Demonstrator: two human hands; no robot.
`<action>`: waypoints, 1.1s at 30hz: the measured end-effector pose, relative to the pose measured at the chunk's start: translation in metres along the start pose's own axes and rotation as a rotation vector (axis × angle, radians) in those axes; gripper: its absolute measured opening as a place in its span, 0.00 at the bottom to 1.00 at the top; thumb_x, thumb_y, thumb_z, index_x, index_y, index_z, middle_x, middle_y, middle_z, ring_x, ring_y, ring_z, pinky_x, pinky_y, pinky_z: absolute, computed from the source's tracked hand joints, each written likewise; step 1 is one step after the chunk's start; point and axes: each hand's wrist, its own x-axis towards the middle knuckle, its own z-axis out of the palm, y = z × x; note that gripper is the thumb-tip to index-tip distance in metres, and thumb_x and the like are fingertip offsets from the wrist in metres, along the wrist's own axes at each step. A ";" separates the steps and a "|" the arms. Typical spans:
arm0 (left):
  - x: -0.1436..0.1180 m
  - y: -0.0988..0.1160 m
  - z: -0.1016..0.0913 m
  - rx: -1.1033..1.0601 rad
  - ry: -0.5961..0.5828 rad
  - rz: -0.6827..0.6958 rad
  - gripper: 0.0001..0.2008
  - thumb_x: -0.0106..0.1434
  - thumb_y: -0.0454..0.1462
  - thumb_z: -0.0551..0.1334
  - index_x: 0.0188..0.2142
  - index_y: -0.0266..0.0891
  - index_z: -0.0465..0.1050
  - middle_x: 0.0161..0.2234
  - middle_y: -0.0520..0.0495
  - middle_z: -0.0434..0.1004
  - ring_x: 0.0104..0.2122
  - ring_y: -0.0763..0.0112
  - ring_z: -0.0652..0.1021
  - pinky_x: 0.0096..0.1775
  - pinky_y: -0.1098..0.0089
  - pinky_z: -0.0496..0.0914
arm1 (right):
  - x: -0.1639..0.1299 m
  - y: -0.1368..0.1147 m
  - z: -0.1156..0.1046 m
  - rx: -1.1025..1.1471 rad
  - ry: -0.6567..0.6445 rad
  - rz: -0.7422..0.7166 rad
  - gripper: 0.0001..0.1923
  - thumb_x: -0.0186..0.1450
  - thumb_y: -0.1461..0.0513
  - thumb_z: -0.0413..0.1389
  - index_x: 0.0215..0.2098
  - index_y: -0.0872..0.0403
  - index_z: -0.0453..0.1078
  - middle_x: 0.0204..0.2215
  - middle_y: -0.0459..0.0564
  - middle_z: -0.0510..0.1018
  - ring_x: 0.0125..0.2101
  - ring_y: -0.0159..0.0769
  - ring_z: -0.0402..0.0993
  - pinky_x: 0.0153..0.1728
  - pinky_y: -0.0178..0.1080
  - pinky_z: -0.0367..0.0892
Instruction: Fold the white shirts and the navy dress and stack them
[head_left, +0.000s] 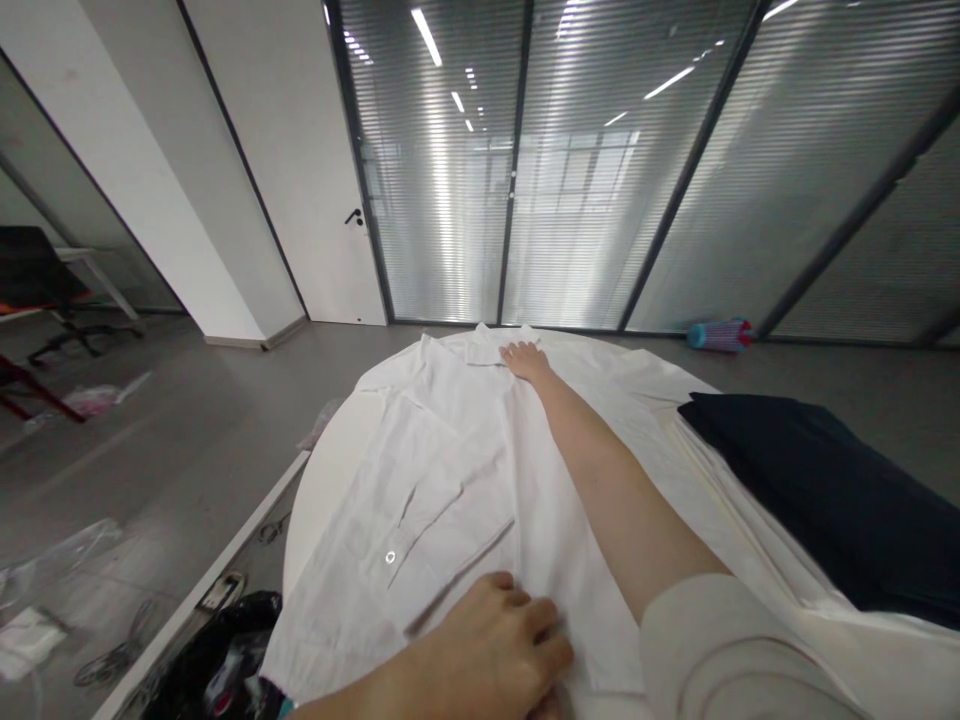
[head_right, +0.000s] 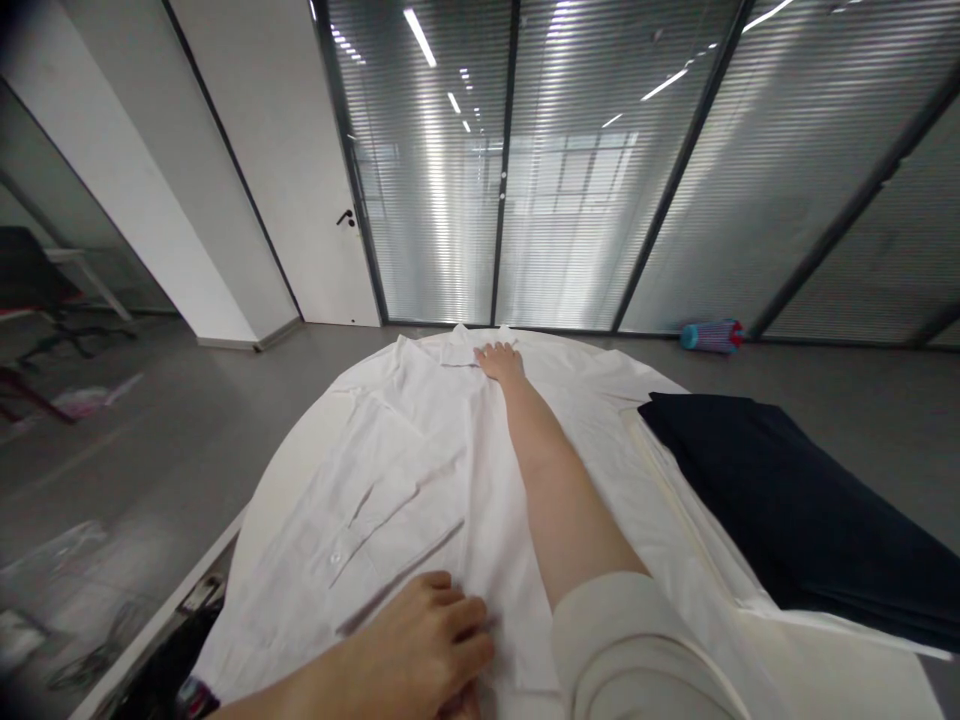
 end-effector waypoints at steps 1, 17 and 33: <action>0.000 0.001 -0.002 -0.004 0.009 -0.028 0.13 0.63 0.46 0.63 0.31 0.39 0.68 0.28 0.52 0.73 0.24 0.70 0.73 0.31 0.64 0.66 | 0.001 0.001 -0.001 0.002 -0.007 -0.001 0.34 0.75 0.46 0.33 0.68 0.55 0.59 0.68 0.61 0.59 0.66 0.54 0.52 0.62 0.56 0.51; 0.064 0.008 0.021 0.022 0.118 0.203 0.41 0.67 0.63 0.49 0.68 0.38 0.56 0.70 0.37 0.53 0.69 0.51 0.55 0.67 0.42 0.46 | -0.012 0.001 0.001 -0.005 -0.175 -0.028 0.44 0.70 0.37 0.30 0.74 0.54 0.41 0.74 0.56 0.38 0.71 0.49 0.34 0.67 0.59 0.37; -0.043 -0.052 -0.053 -0.259 0.341 -0.791 0.16 0.70 0.40 0.52 0.30 0.39 0.73 0.26 0.49 0.76 0.27 0.68 0.76 0.30 0.70 0.66 | -0.113 -0.138 -0.053 -0.199 0.105 -0.921 0.13 0.72 0.62 0.48 0.48 0.53 0.73 0.48 0.56 0.76 0.49 0.43 0.71 0.51 0.43 0.61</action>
